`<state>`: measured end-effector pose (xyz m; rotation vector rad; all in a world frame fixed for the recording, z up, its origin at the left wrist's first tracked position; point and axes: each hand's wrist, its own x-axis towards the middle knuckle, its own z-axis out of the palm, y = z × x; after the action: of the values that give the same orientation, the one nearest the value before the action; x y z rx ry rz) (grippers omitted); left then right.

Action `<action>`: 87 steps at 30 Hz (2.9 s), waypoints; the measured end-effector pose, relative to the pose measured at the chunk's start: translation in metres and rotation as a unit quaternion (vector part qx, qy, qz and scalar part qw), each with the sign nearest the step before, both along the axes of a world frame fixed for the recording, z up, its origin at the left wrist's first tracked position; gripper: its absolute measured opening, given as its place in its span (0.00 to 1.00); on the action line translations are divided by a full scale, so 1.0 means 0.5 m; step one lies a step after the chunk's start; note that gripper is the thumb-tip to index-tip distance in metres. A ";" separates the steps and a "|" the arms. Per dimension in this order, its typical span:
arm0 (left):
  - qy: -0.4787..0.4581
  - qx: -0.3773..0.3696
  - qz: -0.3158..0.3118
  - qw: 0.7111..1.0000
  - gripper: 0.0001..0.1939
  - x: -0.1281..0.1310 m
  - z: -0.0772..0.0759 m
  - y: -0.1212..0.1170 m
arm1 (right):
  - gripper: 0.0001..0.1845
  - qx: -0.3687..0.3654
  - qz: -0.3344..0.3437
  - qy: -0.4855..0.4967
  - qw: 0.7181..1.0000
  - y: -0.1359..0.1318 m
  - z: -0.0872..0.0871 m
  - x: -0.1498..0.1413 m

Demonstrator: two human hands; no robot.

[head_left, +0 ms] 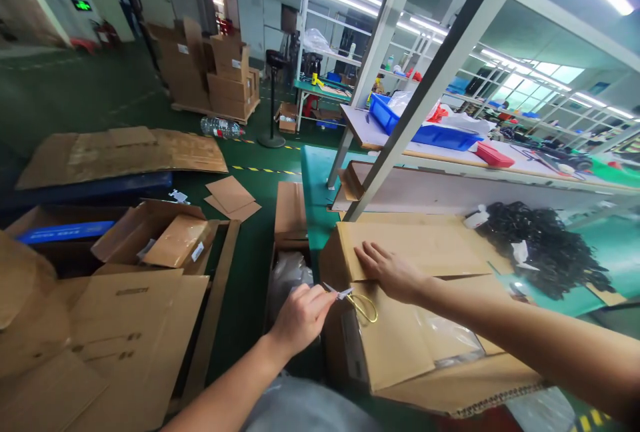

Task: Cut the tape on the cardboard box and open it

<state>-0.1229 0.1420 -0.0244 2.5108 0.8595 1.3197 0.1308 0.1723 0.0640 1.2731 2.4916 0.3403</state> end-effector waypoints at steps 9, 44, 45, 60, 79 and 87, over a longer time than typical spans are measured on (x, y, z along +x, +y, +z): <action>0.083 0.027 -0.027 0.996 0.11 -0.012 0.022 0.045 | 0.44 -0.010 -0.003 -0.001 1.000 0.001 0.002 -0.001; 0.064 -0.004 0.016 0.998 0.10 0.022 0.023 0.015 | 0.42 -0.060 0.062 0.002 0.996 0.023 0.009 0.030; 0.067 -0.003 0.024 0.998 0.10 0.024 0.022 0.015 | 0.42 -0.060 0.063 0.007 0.996 0.023 0.009 0.031; 0.088 0.043 0.104 0.990 0.12 -0.086 -0.001 0.102 | 0.42 -0.109 0.015 0.058 0.992 0.021 0.044 0.028; -0.152 -0.103 0.111 0.977 0.11 -0.177 -0.067 0.028 | 0.35 -0.146 -0.074 0.079 0.983 0.018 0.115 0.023; -0.161 -0.126 0.062 0.977 0.14 -0.156 -0.048 0.045 | 0.36 -0.144 -0.146 0.062 0.977 -0.008 0.103 0.006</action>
<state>-0.2011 0.1646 -0.0485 2.0105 1.0451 1.4944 0.1340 0.1683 0.1156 1.5429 2.2954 -0.1709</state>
